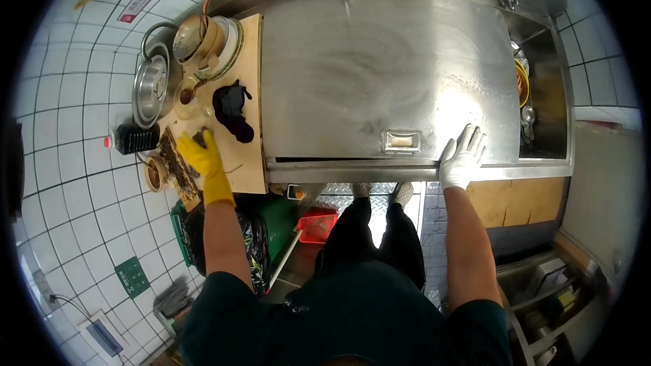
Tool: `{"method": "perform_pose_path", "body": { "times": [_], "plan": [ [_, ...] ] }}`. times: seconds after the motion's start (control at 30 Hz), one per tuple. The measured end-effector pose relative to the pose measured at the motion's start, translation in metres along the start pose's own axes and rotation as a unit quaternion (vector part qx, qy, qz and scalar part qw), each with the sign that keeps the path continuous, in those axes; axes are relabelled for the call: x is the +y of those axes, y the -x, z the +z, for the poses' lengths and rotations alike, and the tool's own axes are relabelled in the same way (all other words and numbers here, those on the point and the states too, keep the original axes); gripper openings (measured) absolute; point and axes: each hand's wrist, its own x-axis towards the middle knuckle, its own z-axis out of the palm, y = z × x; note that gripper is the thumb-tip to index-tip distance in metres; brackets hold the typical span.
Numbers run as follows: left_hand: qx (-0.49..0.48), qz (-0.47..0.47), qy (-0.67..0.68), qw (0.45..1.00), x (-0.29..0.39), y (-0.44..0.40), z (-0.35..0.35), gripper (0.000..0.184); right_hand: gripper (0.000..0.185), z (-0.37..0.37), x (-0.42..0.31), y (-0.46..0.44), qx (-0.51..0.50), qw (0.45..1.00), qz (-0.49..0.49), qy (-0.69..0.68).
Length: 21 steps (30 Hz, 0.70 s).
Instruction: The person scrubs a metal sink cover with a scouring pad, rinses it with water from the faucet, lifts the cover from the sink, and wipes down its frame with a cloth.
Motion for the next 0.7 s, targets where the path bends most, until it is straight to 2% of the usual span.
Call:
{"method": "perform_pose_path", "body": {
  "times": [0.13, 0.23, 0.3, 0.37, 0.5, 0.6, 0.7],
  "plan": [
    [-0.037, 0.082, 0.191, 0.977, 0.124, -0.013, -0.024, 0.066, 0.074, -0.002, 0.0, 0.0, 0.003, 1.0, -0.001, -0.013],
    [-0.166, 0.093, 0.306, 0.933, 0.199, -0.03, -0.012, 0.061, 0.076, 0.003, 0.003, 0.001, 0.028, 0.999, -0.013, -0.031],
    [-0.19, 0.168, 0.361, 0.898, 0.263, -0.056, -0.005, 0.056, 0.077, 0.0, 0.003, 0.002, 0.023, 0.999, -0.016, -0.036],
    [-0.196, 0.236, 0.367, 0.878, 0.329, -0.085, 0.015, 0.055, 0.077, -0.002, 0.003, 0.001, 0.015, 0.999, -0.015, -0.038],
    [-0.172, 0.324, 0.299, 0.881, 0.453, -0.151, 0.061, 0.05, 0.077, -0.006, 0.002, 0.001, 0.011, 0.999, -0.016, -0.048],
    [-0.069, 0.367, 0.237, 0.897, 0.508, -0.185, 0.109, 0.046, 0.077, -0.01, -0.001, -0.003, -0.006, 0.997, -0.006, -0.07],
    [-0.31, 0.367, 0.093, 0.872, 0.528, -0.208, 0.112, 0.045, 0.076, -0.009, 0.0, -0.001, -0.009, 0.998, 0.001, -0.062]
  ]
}}
